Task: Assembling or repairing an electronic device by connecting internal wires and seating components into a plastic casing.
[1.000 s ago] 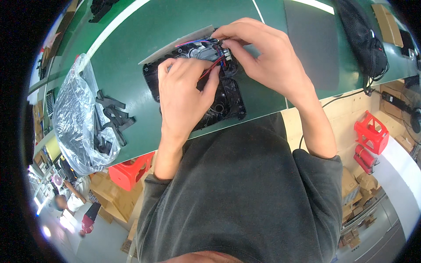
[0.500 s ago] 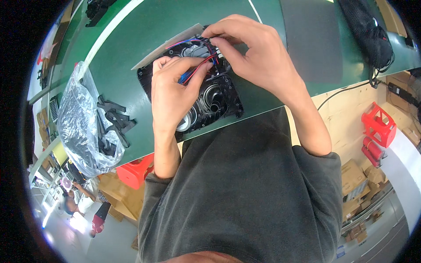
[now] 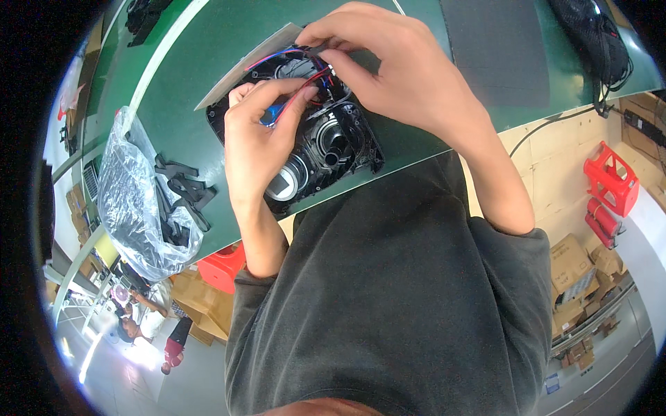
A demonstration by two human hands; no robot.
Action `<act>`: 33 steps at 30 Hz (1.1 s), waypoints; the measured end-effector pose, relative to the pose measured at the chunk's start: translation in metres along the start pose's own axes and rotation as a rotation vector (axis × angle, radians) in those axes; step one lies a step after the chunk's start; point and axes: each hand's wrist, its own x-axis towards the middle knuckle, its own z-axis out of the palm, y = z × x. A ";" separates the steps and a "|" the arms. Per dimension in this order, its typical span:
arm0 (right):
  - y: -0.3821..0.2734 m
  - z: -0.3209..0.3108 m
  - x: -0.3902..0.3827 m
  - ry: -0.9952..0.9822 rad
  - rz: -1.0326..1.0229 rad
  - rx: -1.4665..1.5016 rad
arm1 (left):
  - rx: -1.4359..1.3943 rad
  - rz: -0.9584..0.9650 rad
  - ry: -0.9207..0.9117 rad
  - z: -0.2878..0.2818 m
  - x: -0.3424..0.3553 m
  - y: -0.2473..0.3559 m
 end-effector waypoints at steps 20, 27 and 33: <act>-0.020 -0.011 -0.020 -0.641 0.231 -0.305 | -0.111 0.036 0.099 0.010 -0.006 -0.013; -0.021 -0.021 -0.007 -0.737 0.224 -0.265 | -0.089 0.031 0.110 0.011 -0.008 -0.016; -0.018 -0.042 0.002 -0.464 0.329 -0.105 | -0.086 0.008 0.028 0.008 -0.008 -0.015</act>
